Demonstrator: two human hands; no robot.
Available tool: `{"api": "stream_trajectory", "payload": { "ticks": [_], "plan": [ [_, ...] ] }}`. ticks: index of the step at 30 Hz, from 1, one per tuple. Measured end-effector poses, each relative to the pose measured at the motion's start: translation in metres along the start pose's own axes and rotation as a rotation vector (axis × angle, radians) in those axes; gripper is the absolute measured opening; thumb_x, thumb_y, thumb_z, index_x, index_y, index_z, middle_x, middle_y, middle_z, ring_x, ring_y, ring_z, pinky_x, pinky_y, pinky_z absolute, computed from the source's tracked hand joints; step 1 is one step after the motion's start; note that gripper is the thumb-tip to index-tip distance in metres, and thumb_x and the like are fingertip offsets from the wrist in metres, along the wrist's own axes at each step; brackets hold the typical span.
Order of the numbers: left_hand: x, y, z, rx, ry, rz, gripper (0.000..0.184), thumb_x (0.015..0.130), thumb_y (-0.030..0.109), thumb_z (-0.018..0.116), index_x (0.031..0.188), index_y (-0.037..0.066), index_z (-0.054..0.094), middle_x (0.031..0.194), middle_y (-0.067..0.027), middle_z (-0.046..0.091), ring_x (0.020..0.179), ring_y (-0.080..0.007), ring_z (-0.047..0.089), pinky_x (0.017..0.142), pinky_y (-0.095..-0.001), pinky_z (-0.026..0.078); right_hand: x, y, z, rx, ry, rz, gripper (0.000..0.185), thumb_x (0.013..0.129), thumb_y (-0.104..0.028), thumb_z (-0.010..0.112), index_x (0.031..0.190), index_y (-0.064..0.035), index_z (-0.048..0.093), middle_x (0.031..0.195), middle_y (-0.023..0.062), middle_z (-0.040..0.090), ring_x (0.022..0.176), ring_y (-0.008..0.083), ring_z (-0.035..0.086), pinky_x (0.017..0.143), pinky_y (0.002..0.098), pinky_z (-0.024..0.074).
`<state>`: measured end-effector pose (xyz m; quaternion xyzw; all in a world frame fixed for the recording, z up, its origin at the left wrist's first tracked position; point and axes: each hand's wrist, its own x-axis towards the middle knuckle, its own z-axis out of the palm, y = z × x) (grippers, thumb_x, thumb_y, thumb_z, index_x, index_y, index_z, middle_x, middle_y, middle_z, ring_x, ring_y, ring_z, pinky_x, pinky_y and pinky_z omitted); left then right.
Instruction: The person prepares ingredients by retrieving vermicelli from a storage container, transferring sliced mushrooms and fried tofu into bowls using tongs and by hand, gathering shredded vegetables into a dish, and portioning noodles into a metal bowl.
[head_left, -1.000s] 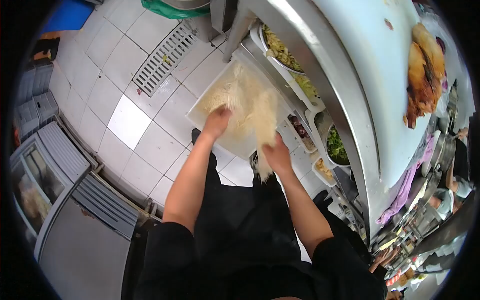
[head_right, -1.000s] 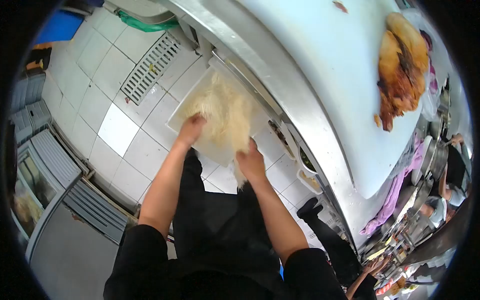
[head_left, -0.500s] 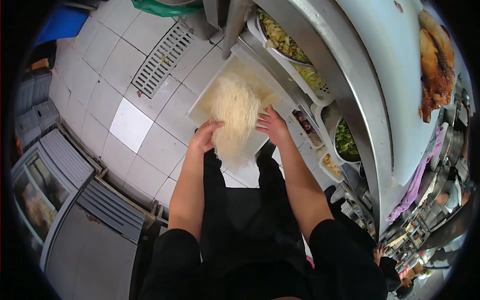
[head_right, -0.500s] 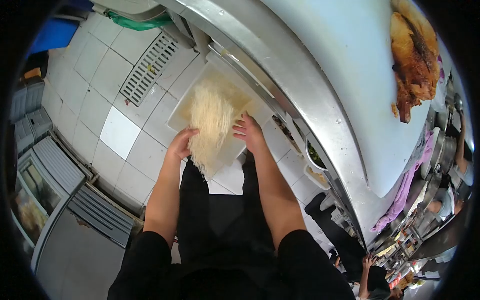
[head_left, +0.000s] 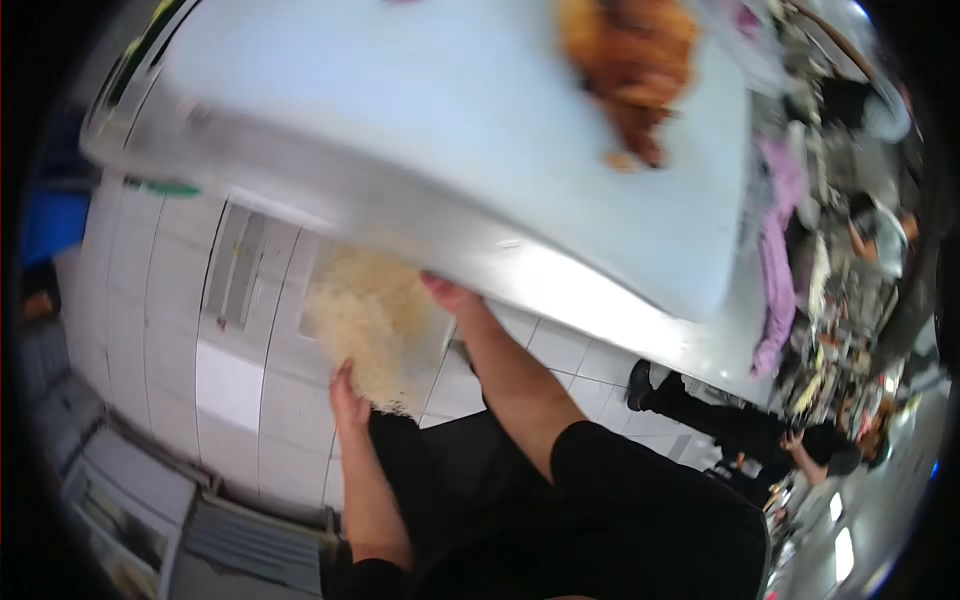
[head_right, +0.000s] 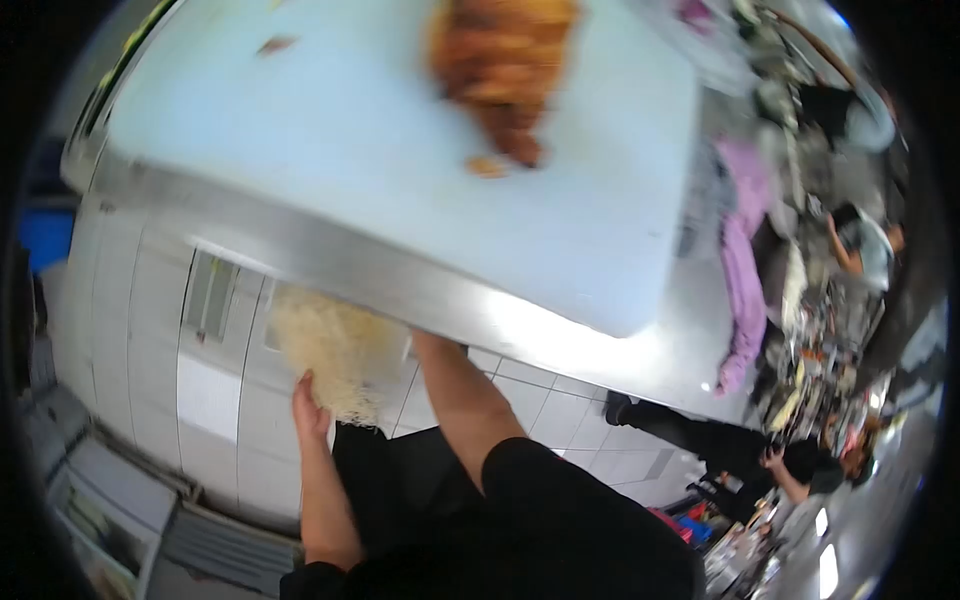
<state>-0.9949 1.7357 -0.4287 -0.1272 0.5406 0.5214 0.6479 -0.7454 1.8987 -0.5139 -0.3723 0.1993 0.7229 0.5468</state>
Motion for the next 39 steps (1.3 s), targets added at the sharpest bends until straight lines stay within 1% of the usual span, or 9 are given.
{"api": "stream_trajectory", "payload": {
  "ticks": [5, 10, 11, 12, 13, 17, 25, 32, 39],
  "plan": [
    [0.066, 0.049, 0.074, 0.224, -0.503, -0.131, 0.036, 0.096, 0.025, 0.057, 0.126, 0.006, 0.054, 0.123, -0.0102, 0.061, 0.114, -0.0249, 0.058, 0.098, -0.0433, 0.048, -0.053, 0.000, 0.007, -0.091, -0.050, -0.089, 0.035, 0.093, -0.041, 0.058, 0.110, -0.0105, 0.060, 0.094, 0.0094, 0.067, 0.079, 0.0259, 0.066, 0.071, 0.0454, 0.0576],
    [0.035, 0.061, 0.045, 0.399, -0.497, -0.265, 0.040, 0.097, 0.030, 0.054, 0.128, 0.007, 0.052, 0.124, -0.0082, 0.060, 0.115, -0.0251, 0.057, 0.099, -0.0446, 0.045, -0.215, -0.033, -0.013, -0.875, 0.239, -0.042, 0.041, 0.093, -0.046, 0.059, 0.104, -0.0065, 0.057, 0.081, 0.0095, 0.064, 0.060, 0.0201, 0.060, 0.049, 0.0375, 0.0507],
    [0.011, 0.060, 0.042, 0.465, -0.517, -0.293, 0.039, 0.096, 0.028, 0.054, 0.129, 0.007, 0.052, 0.124, -0.0083, 0.061, 0.115, -0.0256, 0.058, 0.099, -0.0452, 0.046, -0.213, -0.040, -0.056, -0.814, 0.256, 0.383, 0.043, 0.092, -0.045, 0.062, 0.111, -0.0065, 0.058, 0.086, 0.0093, 0.064, 0.061, 0.0197, 0.061, 0.051, 0.0354, 0.0517],
    [-0.009, 0.057, 0.043, 0.529, -0.536, -0.314, 0.039, 0.095, 0.026, 0.055, 0.129, 0.006, 0.052, 0.124, -0.0085, 0.061, 0.114, -0.0261, 0.058, 0.098, -0.0458, 0.047, -0.264, -0.035, -0.066, -1.037, 0.177, 0.148, 0.048, 0.090, -0.045, 0.063, 0.121, -0.0074, 0.057, 0.090, 0.0075, 0.066, 0.062, 0.0196, 0.061, 0.052, 0.0342, 0.0534],
    [-0.027, 0.050, 0.046, 0.521, -0.581, -0.423, 0.038, 0.094, 0.023, 0.056, 0.127, 0.005, 0.053, 0.121, -0.0099, 0.062, 0.112, -0.0269, 0.059, 0.096, -0.0456, 0.049, -0.314, -0.037, -0.058, -1.146, 0.237, 0.177, 0.055, 0.089, -0.046, 0.064, 0.128, -0.0093, 0.055, 0.096, 0.0052, 0.066, 0.067, 0.0194, 0.064, 0.054, 0.0347, 0.0554],
    [-0.116, 0.003, 0.065, 0.686, -0.734, -0.715, 0.032, 0.091, 0.012, 0.058, 0.122, 0.005, 0.057, 0.116, -0.0113, 0.063, 0.107, -0.0277, 0.062, 0.092, -0.0455, 0.051, -0.471, -0.005, -0.047, -0.889, 0.172, 0.122, 0.084, 0.085, -0.058, 0.065, 0.146, -0.0090, 0.034, 0.145, 0.0141, 0.041, 0.123, 0.0327, 0.051, 0.090, 0.0472, 0.0514],
    [-0.323, -0.178, 0.185, 1.056, -1.019, -0.887, 0.044, 0.094, 0.009, 0.056, 0.136, 0.004, 0.045, 0.131, -0.0121, 0.056, 0.118, -0.0259, 0.057, 0.101, -0.0412, 0.047, -0.630, -0.035, -0.109, 0.048, 0.087, -0.583, 0.062, 0.088, -0.021, 0.072, 0.139, -0.0078, 0.040, 0.128, 0.0089, 0.058, 0.119, 0.0252, 0.056, 0.099, 0.0436, 0.0469],
    [-0.459, -0.341, 0.225, 1.362, -1.387, -0.820, 0.048, 0.096, 0.019, 0.060, 0.138, 0.003, 0.043, 0.131, -0.0088, 0.056, 0.120, -0.0202, 0.055, 0.099, -0.0357, 0.045, -0.744, -0.116, -0.220, 0.057, 0.222, -1.003, 0.064, 0.081, -0.012, 0.075, 0.135, -0.0063, 0.042, 0.127, 0.0103, 0.058, 0.118, 0.0255, 0.057, 0.099, 0.0423, 0.0478],
    [-0.546, -0.417, 0.282, 1.507, -1.628, -0.844, 0.050, 0.099, 0.033, 0.056, 0.139, 0.006, 0.044, 0.131, -0.0065, 0.055, 0.121, -0.0165, 0.051, 0.097, -0.0338, 0.045, -0.861, -0.186, -0.275, 0.051, 0.276, -1.161, 0.072, 0.078, -0.010, 0.074, 0.140, -0.0073, 0.038, 0.131, 0.0109, 0.055, 0.120, 0.0276, 0.055, 0.100, 0.0447, 0.0464]
  ]
}}
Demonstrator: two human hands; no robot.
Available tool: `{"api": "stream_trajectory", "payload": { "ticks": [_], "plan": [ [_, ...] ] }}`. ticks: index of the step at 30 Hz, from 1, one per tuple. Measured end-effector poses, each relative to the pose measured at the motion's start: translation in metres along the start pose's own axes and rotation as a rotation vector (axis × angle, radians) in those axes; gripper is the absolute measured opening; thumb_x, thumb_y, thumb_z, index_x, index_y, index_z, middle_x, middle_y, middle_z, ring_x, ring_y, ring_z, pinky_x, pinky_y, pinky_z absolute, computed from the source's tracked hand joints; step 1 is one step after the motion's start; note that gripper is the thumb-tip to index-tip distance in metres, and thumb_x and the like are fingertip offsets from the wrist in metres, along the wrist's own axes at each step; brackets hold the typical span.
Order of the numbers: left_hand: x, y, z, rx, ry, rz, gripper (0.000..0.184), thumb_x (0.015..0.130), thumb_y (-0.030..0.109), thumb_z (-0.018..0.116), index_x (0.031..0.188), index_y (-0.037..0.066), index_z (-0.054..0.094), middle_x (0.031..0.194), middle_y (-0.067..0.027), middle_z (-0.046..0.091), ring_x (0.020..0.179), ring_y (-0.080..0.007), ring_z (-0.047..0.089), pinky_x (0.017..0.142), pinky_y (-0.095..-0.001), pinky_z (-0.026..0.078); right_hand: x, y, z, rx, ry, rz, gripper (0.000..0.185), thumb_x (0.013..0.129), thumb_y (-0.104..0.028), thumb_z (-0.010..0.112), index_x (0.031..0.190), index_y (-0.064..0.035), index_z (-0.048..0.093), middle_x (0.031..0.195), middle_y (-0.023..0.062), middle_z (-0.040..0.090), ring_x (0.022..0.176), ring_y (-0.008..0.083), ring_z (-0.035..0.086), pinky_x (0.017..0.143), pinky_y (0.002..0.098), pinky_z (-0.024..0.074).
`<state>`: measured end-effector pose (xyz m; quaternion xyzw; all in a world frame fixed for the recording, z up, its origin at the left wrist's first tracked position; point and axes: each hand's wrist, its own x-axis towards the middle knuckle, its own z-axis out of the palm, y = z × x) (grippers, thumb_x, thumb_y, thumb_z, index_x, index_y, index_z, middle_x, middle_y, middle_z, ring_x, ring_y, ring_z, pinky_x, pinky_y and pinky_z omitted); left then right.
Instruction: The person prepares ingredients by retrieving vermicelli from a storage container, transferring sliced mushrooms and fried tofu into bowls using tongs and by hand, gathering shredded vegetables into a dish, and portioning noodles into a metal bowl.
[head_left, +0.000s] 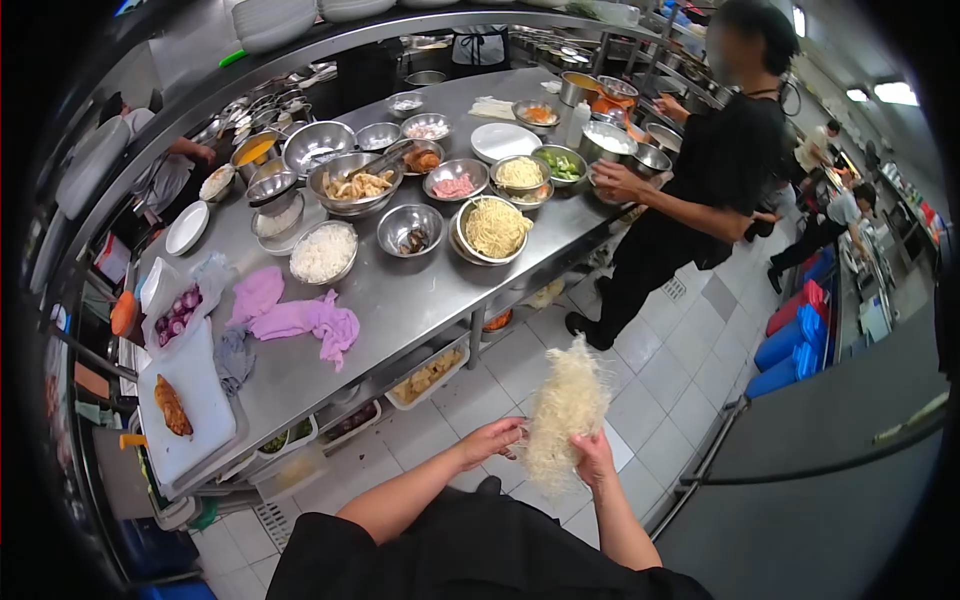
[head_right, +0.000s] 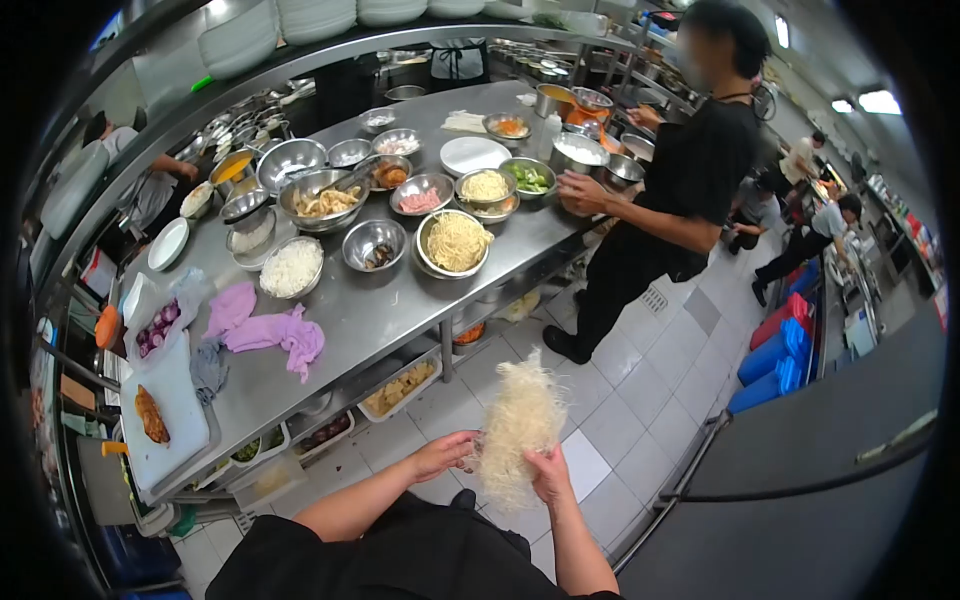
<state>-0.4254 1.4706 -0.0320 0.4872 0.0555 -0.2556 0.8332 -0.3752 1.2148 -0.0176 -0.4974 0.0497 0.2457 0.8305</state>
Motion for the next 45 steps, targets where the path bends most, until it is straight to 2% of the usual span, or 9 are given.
{"api": "stream_trajectory", "payload": {
  "ticks": [5, 11, 14, 20, 29, 32, 35, 42, 45],
  "plan": [
    [0.035, -0.039, -0.102, 0.294, 0.191, -0.177, 0.053, 0.097, 0.049, 0.053, 0.128, 0.006, 0.055, 0.111, -0.0047, 0.065, 0.098, -0.0159, 0.061, 0.082, -0.0327, 0.051, 0.054, -0.062, -0.004, 0.039, 0.053, -0.094, 0.070, 0.079, -0.012, 0.069, 0.141, -0.0068, 0.037, 0.132, 0.0117, 0.055, 0.119, 0.0295, 0.056, 0.100, 0.0444, 0.0468],
    [-0.001, -0.162, -0.251, 1.094, 0.834, -0.322, 0.020, 0.082, 0.020, 0.062, 0.097, 0.010, 0.072, 0.098, -0.0169, 0.070, 0.092, -0.0358, 0.067, 0.078, -0.0441, 0.053, 0.154, -0.144, 0.032, -0.020, 0.005, -0.108, 0.077, 0.077, -0.015, 0.072, 0.143, -0.0035, 0.034, 0.135, 0.0137, 0.053, 0.121, 0.0306, 0.055, 0.101, 0.0444, 0.0464],
    [-0.015, -0.191, -0.286, 1.263, 0.317, -0.810, 0.020, 0.083, 0.021, 0.065, 0.098, 0.010, 0.071, 0.092, -0.0135, 0.071, 0.089, -0.0277, 0.068, 0.075, -0.0397, 0.053, 0.211, -0.189, 0.059, -0.080, -0.007, -0.116, 0.080, 0.077, -0.017, 0.072, 0.144, -0.0014, 0.032, 0.136, 0.0151, 0.052, 0.121, 0.0312, 0.055, 0.101, 0.0440, 0.0467],
    [0.053, -0.128, -0.276, 0.257, 0.757, -0.517, 0.019, 0.086, 0.024, 0.066, 0.093, 0.007, 0.067, 0.080, -0.0076, 0.067, 0.070, -0.0203, 0.067, 0.058, -0.0354, 0.053, 0.354, -0.285, 0.155, -0.026, -0.175, -0.063, 0.065, 0.083, -0.010, 0.067, 0.141, -0.0036, 0.038, 0.133, 0.0150, 0.054, 0.120, 0.0290, 0.056, 0.101, 0.0446, 0.0472],
    [0.130, -0.076, -0.256, -0.104, 1.122, -0.217, 0.030, 0.090, 0.033, 0.063, 0.094, 0.003, 0.065, 0.079, -0.0077, 0.067, 0.066, -0.0194, 0.068, 0.053, -0.0318, 0.052, 0.715, -0.330, 0.320, -0.012, -0.426, -0.073, 0.044, 0.089, -0.018, 0.066, 0.128, -0.0053, 0.051, 0.122, 0.0124, 0.061, 0.108, 0.0266, 0.061, 0.094, 0.0393, 0.0515],
    [0.111, -0.124, -0.219, 0.448, 1.119, -0.014, 0.027, 0.089, 0.029, 0.064, 0.101, 0.005, 0.063, 0.080, -0.0096, 0.068, 0.065, -0.0223, 0.069, 0.051, -0.0335, 0.053, 0.845, -0.310, 0.368, -0.039, -0.385, -0.097, 0.047, 0.086, -0.013, 0.069, 0.127, -0.0054, 0.048, 0.117, 0.0123, 0.060, 0.101, 0.0263, 0.063, 0.085, 0.0398, 0.0545],
    [0.098, -0.117, -0.150, 1.224, 0.899, -0.428, 0.028, 0.083, 0.027, 0.067, 0.099, 0.005, 0.062, 0.073, -0.0089, 0.067, 0.078, -0.0216, 0.069, 0.059, -0.0380, 0.056, 0.908, -0.287, 0.392, -0.004, -0.278, -0.047, 0.044, 0.082, -0.009, 0.072, 0.120, -0.0060, 0.049, 0.105, 0.0119, 0.060, 0.094, 0.0250, 0.064, 0.070, 0.0385, 0.0559],
    [0.189, -0.093, -0.097, 0.003, 1.274, -0.570, 0.032, 0.082, 0.026, 0.068, 0.104, 0.003, 0.062, 0.078, -0.0135, 0.066, 0.083, -0.0261, 0.068, 0.069, -0.0446, 0.056, 1.057, -0.234, 0.391, -0.082, -0.219, 0.122, 0.052, 0.088, -0.030, 0.067, 0.120, 0.0083, 0.052, 0.112, 0.0210, 0.062, 0.098, 0.0319, 0.063, 0.077, 0.0431, 0.0539],
    [0.224, -0.082, -0.092, -0.104, 1.308, -0.491, 0.033, 0.082, 0.025, 0.068, 0.105, 0.003, 0.062, 0.079, -0.0139, 0.066, 0.083, -0.0268, 0.068, 0.069, -0.0451, 0.056, 1.050, -0.244, 0.379, -0.766, -0.032, -0.233, 0.074, 0.085, -0.041, 0.065, 0.132, 0.0116, 0.042, 0.126, 0.0266, 0.057, 0.113, 0.0365, 0.058, 0.096, 0.0422, 0.0466]
  ]
}}
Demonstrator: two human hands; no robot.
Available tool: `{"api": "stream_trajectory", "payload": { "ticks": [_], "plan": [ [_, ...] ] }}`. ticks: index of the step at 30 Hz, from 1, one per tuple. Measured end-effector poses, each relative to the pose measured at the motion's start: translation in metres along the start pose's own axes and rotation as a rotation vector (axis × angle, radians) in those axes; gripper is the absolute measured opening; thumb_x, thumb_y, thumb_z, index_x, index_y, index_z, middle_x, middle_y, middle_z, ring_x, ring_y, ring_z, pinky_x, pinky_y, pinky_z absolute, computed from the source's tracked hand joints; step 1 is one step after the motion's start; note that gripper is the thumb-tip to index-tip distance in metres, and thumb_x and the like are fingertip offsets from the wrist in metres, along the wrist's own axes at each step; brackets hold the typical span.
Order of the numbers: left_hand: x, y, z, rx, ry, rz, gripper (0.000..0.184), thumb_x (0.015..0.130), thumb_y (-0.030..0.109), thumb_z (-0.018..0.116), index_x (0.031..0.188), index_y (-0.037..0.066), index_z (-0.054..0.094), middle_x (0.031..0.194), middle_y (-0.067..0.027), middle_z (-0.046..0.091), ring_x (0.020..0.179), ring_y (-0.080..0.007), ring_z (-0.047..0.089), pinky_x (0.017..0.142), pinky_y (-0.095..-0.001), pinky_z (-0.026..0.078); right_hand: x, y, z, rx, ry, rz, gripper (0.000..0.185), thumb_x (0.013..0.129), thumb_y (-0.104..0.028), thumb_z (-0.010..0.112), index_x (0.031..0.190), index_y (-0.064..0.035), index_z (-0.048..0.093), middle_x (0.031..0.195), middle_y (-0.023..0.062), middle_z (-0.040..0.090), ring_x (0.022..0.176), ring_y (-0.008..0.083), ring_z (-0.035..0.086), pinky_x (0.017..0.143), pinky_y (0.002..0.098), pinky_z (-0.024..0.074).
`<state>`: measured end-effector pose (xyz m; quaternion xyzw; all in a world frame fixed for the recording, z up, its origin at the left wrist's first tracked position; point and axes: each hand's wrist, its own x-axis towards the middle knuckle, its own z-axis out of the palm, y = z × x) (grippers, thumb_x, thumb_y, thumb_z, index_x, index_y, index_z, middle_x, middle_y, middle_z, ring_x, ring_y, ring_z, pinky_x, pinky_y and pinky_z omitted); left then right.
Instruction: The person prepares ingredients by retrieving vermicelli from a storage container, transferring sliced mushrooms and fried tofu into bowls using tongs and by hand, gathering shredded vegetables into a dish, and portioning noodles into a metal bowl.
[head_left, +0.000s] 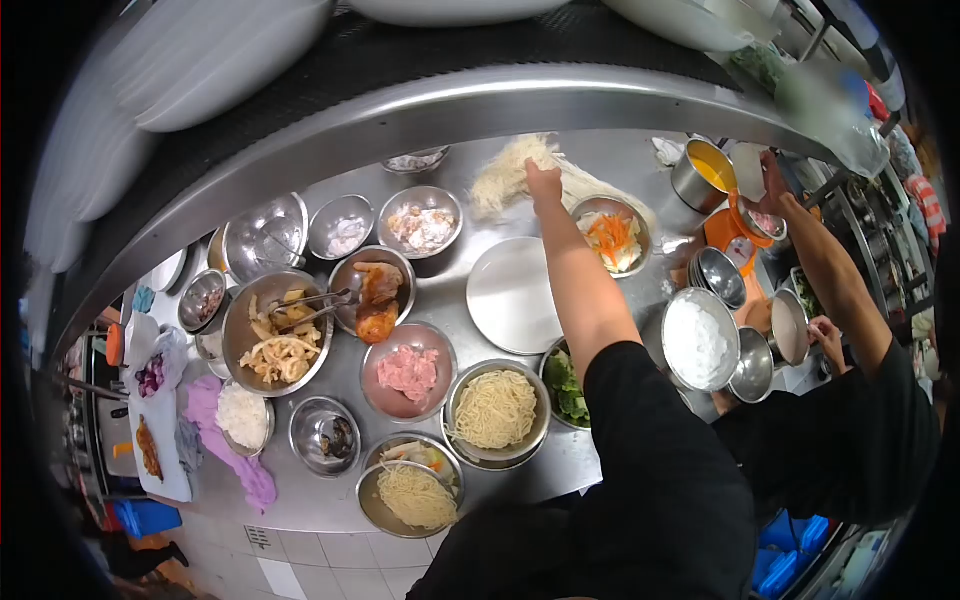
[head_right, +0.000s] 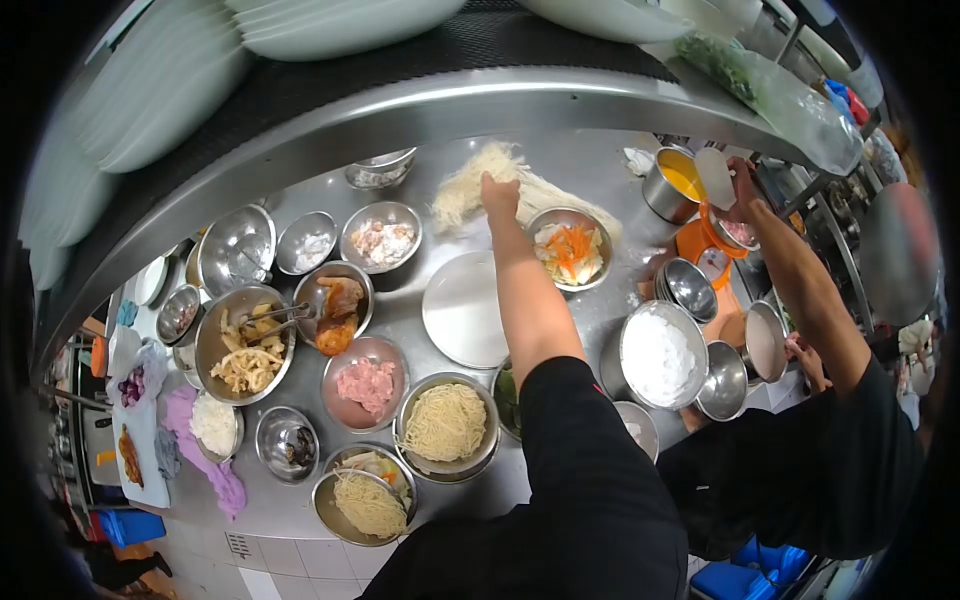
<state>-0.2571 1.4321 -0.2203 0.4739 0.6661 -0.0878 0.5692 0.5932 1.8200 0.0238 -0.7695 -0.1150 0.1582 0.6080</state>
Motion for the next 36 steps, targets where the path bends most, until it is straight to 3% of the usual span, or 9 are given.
{"api": "stream_trajectory", "payload": {
  "ticks": [11, 12, 16, 21, 23, 27, 31, 33, 36],
  "plan": [
    [0.051, 0.030, -0.006, 0.261, -0.048, 0.630, 0.033, 0.084, 0.024, 0.067, 0.108, 0.002, 0.061, 0.083, -0.0155, 0.066, 0.082, -0.0290, 0.068, 0.071, -0.0466, 0.056, -0.209, -0.023, -0.276, -0.419, 0.026, -0.509, 0.030, 0.089, -0.026, 0.065, 0.111, -0.0054, 0.069, 0.104, 0.0144, 0.071, 0.096, 0.0260, 0.068, 0.086, 0.0352, 0.0524],
    [0.047, 0.049, -0.007, -0.328, -0.038, -0.104, 0.031, 0.088, 0.022, 0.063, 0.111, 0.001, 0.059, 0.088, -0.0172, 0.065, 0.081, -0.0306, 0.068, 0.067, -0.0439, 0.058, -0.187, -0.002, -0.313, -0.531, 0.138, -0.557, 0.028, 0.088, -0.025, 0.065, 0.108, -0.0069, 0.070, 0.099, 0.0139, 0.072, 0.091, 0.0262, 0.070, 0.082, 0.0352, 0.0539],
    [0.068, 0.015, -0.011, 0.033, -0.122, 0.149, 0.029, 0.091, 0.022, 0.059, 0.113, 0.004, 0.058, 0.087, -0.0147, 0.065, 0.074, -0.0294, 0.068, 0.061, -0.0402, 0.058, -0.119, 0.035, -0.412, -0.978, 0.155, -0.283, 0.036, 0.086, -0.035, 0.061, 0.107, -0.0060, 0.070, 0.101, 0.0192, 0.070, 0.097, 0.0332, 0.068, 0.086, 0.0419, 0.0523],
    [0.026, 0.026, -0.005, 0.151, -0.062, 0.359, 0.025, 0.091, 0.026, 0.060, 0.108, 0.007, 0.058, 0.085, -0.0110, 0.065, 0.069, -0.0227, 0.068, 0.053, -0.0356, 0.054, -0.081, 0.055, -0.422, -1.277, 0.002, -0.171, 0.038, 0.084, -0.036, 0.060, 0.109, -0.0096, 0.069, 0.103, 0.0206, 0.069, 0.100, 0.0388, 0.065, 0.089, 0.0467, 0.0498],
    [0.014, 0.031, 0.006, -0.254, 0.010, 0.040, 0.026, 0.091, 0.026, 0.061, 0.108, 0.007, 0.058, 0.084, -0.0098, 0.065, 0.066, -0.0214, 0.067, 0.050, -0.0338, 0.053, -0.096, 0.049, -0.419, -1.261, 0.060, -0.249, 0.034, 0.085, -0.032, 0.058, 0.111, -0.0124, 0.068, 0.106, 0.0195, 0.068, 0.103, 0.0385, 0.064, 0.090, 0.0467, 0.0496],
    [0.002, 0.026, 0.027, -0.252, 0.036, 0.010, 0.023, 0.091, 0.025, 0.061, 0.104, 0.006, 0.059, 0.080, -0.0087, 0.064, 0.064, -0.0192, 0.067, 0.048, -0.0312, 0.051, -0.083, 0.080, -0.440, -1.147, 0.336, -0.779, 0.021, 0.085, -0.025, 0.060, 0.098, -0.0111, 0.068, 0.100, 0.0155, 0.069, 0.097, 0.0366, 0.064, 0.085, 0.0507, 0.0480],
    [0.027, -0.027, 0.037, 0.113, -0.021, 0.538, 0.023, 0.091, 0.026, 0.061, 0.101, 0.006, 0.060, 0.078, -0.0069, 0.064, 0.063, -0.0176, 0.067, 0.047, -0.0294, 0.050, -0.182, 0.031, -0.435, -1.211, 0.413, -0.670, 0.010, 0.082, -0.017, 0.064, 0.089, -0.0095, 0.066, 0.088, 0.0100, 0.068, 0.092, 0.0326, 0.062, 0.081, 0.0470, 0.0441],
    [0.025, -0.021, 0.045, -0.117, -0.001, 0.121, 0.023, 0.091, 0.028, 0.061, 0.099, 0.007, 0.061, 0.077, -0.0060, 0.064, 0.061, -0.0163, 0.066, 0.046, -0.0283, 0.049, -0.232, 0.026, -0.437, -1.249, 0.451, -0.750, 0.006, 0.083, -0.016, 0.064, 0.085, -0.0098, 0.065, 0.085, 0.0070, 0.067, 0.088, 0.0292, 0.062, 0.074, 0.0449, 0.0430],
    [0.044, -0.030, 0.052, 0.112, 0.119, 0.360, 0.030, 0.091, 0.034, 0.061, 0.095, 0.004, 0.062, 0.079, -0.0078, 0.066, 0.070, -0.0185, 0.066, 0.065, -0.0342, 0.053, -0.340, 0.019, -0.441, -1.113, 0.442, -0.892, 0.008, 0.084, -0.013, 0.063, 0.091, -0.0102, 0.067, 0.086, 0.0069, 0.066, 0.088, 0.0283, 0.062, 0.073, 0.0419, 0.0424]
  ]
}}
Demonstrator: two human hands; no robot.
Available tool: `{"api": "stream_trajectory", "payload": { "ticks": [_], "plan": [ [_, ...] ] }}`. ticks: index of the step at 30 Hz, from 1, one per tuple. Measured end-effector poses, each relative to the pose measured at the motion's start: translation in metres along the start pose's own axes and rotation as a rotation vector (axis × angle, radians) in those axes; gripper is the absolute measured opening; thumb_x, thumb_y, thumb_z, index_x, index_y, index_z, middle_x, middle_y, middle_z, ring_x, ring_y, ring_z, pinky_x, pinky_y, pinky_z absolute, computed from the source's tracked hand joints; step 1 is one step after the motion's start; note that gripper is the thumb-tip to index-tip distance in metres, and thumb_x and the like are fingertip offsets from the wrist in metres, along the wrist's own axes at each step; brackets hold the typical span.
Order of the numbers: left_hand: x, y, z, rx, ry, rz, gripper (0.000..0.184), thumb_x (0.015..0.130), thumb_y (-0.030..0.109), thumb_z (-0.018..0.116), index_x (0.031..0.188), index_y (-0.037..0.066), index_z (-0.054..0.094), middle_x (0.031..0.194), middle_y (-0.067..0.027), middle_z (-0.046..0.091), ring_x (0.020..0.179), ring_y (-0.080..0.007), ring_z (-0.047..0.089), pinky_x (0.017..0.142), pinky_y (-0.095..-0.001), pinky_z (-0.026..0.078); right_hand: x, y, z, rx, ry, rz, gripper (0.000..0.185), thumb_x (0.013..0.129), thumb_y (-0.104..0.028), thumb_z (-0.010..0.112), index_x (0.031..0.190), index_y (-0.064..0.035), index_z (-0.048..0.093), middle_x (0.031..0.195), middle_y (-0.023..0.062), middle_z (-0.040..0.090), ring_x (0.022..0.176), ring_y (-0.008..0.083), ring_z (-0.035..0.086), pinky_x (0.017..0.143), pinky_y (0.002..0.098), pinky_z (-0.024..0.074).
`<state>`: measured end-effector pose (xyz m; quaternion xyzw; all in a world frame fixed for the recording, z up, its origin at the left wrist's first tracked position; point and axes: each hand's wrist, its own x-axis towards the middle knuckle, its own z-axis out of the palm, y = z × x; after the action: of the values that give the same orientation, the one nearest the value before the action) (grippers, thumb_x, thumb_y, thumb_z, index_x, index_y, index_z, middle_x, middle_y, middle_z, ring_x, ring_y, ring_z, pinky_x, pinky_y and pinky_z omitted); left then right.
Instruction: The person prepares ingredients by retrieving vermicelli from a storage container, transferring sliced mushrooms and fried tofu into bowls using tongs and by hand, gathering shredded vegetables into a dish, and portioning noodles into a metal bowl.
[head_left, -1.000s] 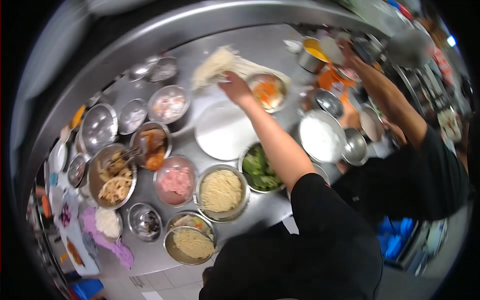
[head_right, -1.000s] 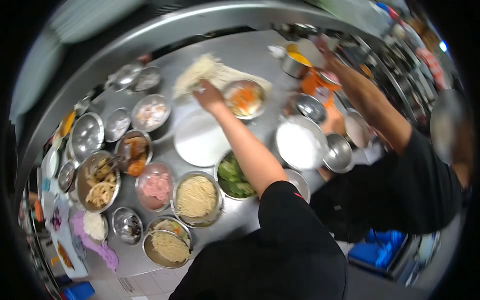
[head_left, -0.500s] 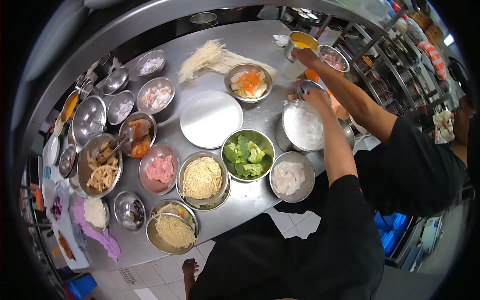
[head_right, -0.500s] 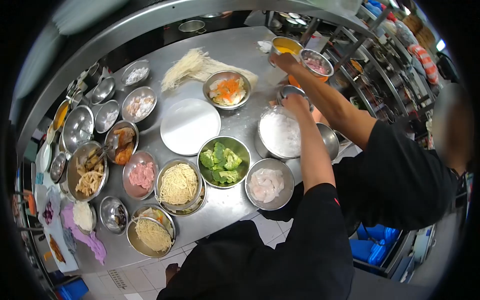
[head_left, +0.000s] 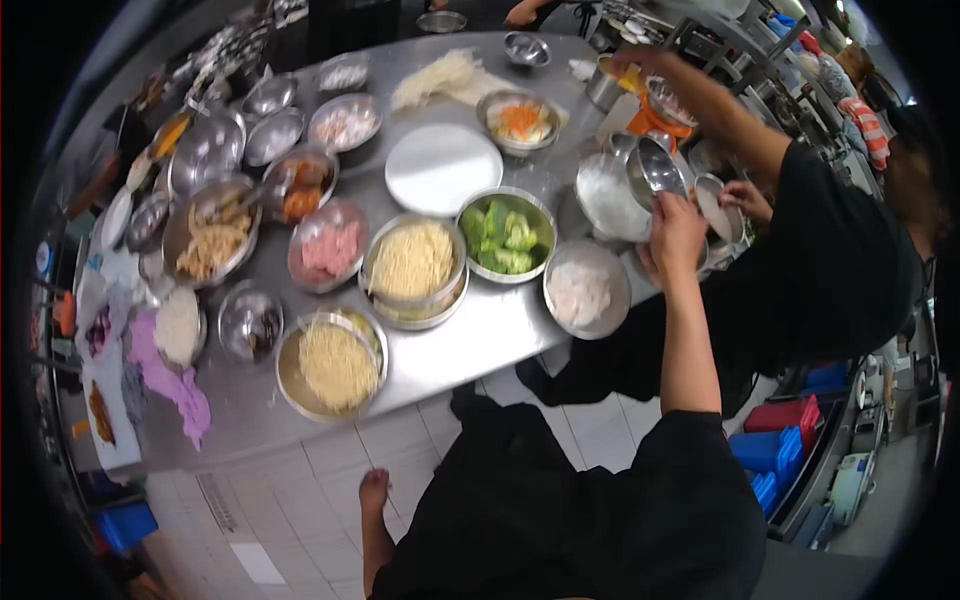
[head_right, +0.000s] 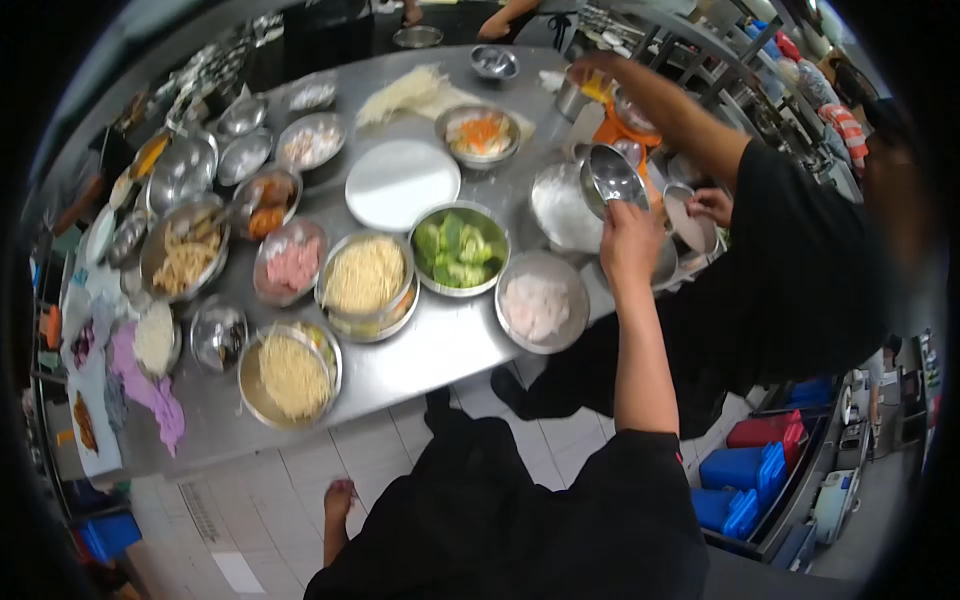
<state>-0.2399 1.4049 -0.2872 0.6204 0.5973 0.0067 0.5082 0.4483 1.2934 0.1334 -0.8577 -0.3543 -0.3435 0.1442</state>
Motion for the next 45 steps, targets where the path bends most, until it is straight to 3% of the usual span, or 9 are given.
{"api": "stream_trajectory", "payload": {
  "ticks": [10, 14, 18, 20, 21, 25, 31, 39, 45],
  "plan": [
    [-0.130, 0.200, 0.018, -0.508, -0.483, 0.162, 0.048, 0.101, 0.040, 0.049, 0.133, 0.005, 0.049, 0.120, -0.0109, 0.059, 0.097, -0.0210, 0.065, 0.075, -0.0329, 0.057, -0.300, -0.129, -0.149, 0.741, -0.539, -0.383, 0.025, 0.063, -0.005, 0.070, 0.088, -0.0079, 0.068, 0.079, 0.0045, 0.062, 0.080, 0.0249, 0.059, 0.075, 0.0389, 0.0410],
    [-0.138, 0.190, 0.060, -0.768, -0.611, -0.237, 0.079, 0.091, 0.056, 0.057, 0.147, 0.009, 0.027, 0.143, -0.0174, 0.039, 0.109, -0.0379, 0.059, 0.070, -0.0517, 0.060, -0.406, -0.189, -0.106, 0.890, -0.934, -0.596, 0.027, 0.066, -0.009, 0.075, 0.092, -0.0092, 0.069, 0.084, 0.0045, 0.061, 0.081, 0.0241, 0.058, 0.075, 0.0386, 0.0411],
    [-0.069, 0.084, 0.128, -0.884, -0.389, -0.343, 0.066, 0.091, 0.022, 0.054, 0.148, 0.009, 0.025, 0.134, -0.0211, 0.047, 0.109, -0.0381, 0.060, 0.072, -0.0545, 0.059, -0.469, -0.214, -0.028, 0.863, -1.055, -0.808, 0.025, 0.078, -0.020, 0.074, 0.100, -0.0107, 0.070, 0.096, 0.0052, 0.066, 0.093, 0.0256, 0.059, 0.082, 0.0403, 0.0430],
    [-0.039, 0.044, 0.156, -0.822, -0.184, -0.367, 0.063, 0.089, 0.016, 0.053, 0.147, 0.010, 0.029, 0.125, -0.0198, 0.054, 0.104, -0.0333, 0.062, 0.069, -0.0489, 0.059, -0.474, -0.198, 0.019, 0.986, -0.909, -0.699, 0.023, 0.081, -0.024, 0.072, 0.101, -0.0129, 0.071, 0.102, 0.0042, 0.067, 0.096, 0.0250, 0.060, 0.086, 0.0418, 0.0443],
    [-0.028, 0.029, 0.169, -0.731, -0.037, -0.381, 0.056, 0.089, 0.017, 0.051, 0.143, 0.010, 0.037, 0.120, -0.0176, 0.058, 0.102, -0.0300, 0.062, 0.068, -0.0439, 0.059, -0.425, -0.205, 0.027, 0.550, -1.240, -0.770, 0.021, 0.085, -0.024, 0.063, 0.099, -0.0098, 0.070, 0.095, 0.0097, 0.069, 0.090, 0.0303, 0.064, 0.079, 0.0452, 0.0497],
    [-0.012, 0.007, 0.170, -0.761, 0.045, -0.320, 0.050, 0.089, 0.012, 0.050, 0.138, 0.007, 0.042, 0.117, -0.0154, 0.059, 0.100, -0.0278, 0.064, 0.071, -0.0418, 0.059, -0.382, -0.066, 0.193, 0.441, -0.724, -0.023, 0.021, 0.091, -0.013, 0.057, 0.109, -0.0071, 0.066, 0.107, 0.0131, 0.069, 0.097, 0.0240, 0.066, 0.084, 0.0363, 0.0522],
    [0.003, -0.005, 0.235, -0.896, 0.098, -0.290, 0.045, 0.090, 0.011, 0.051, 0.134, 0.008, 0.046, 0.119, -0.0129, 0.059, 0.102, -0.0261, 0.063, 0.071, -0.0407, 0.058, -0.329, 0.068, 0.392, -0.066, -0.751, -0.348, 0.044, 0.096, -0.038, 0.044, 0.131, -0.0135, 0.056, 0.133, 0.0176, 0.056, 0.123, 0.0343, 0.052, 0.104, 0.0422, 0.0412],
    [0.002, 0.097, 0.344, -0.774, -0.060, -0.327, 0.054, 0.089, 0.015, 0.055, 0.140, 0.009, 0.043, 0.120, -0.0103, 0.060, 0.104, -0.0212, 0.060, 0.073, -0.0389, 0.051, -0.344, 0.052, 0.365, 0.170, -0.574, 0.036, 0.038, 0.091, -0.041, 0.052, 0.122, -0.0220, 0.064, 0.107, 0.0153, 0.069, 0.103, 0.0397, 0.063, 0.090, 0.0485, 0.0488],
    [0.045, 0.170, 0.389, -0.728, -0.162, -0.094, 0.055, 0.086, 0.018, 0.056, 0.139, 0.007, 0.045, 0.116, -0.0124, 0.062, 0.098, -0.0215, 0.062, 0.076, -0.0361, 0.051, -0.387, 0.006, 0.256, 1.018, -0.459, 0.547, 0.028, 0.090, -0.029, 0.071, 0.087, -0.0040, 0.060, 0.067, -0.0012, 0.054, 0.055, 0.0041, 0.044, 0.048, 0.0195, 0.0334]
  ]
}}
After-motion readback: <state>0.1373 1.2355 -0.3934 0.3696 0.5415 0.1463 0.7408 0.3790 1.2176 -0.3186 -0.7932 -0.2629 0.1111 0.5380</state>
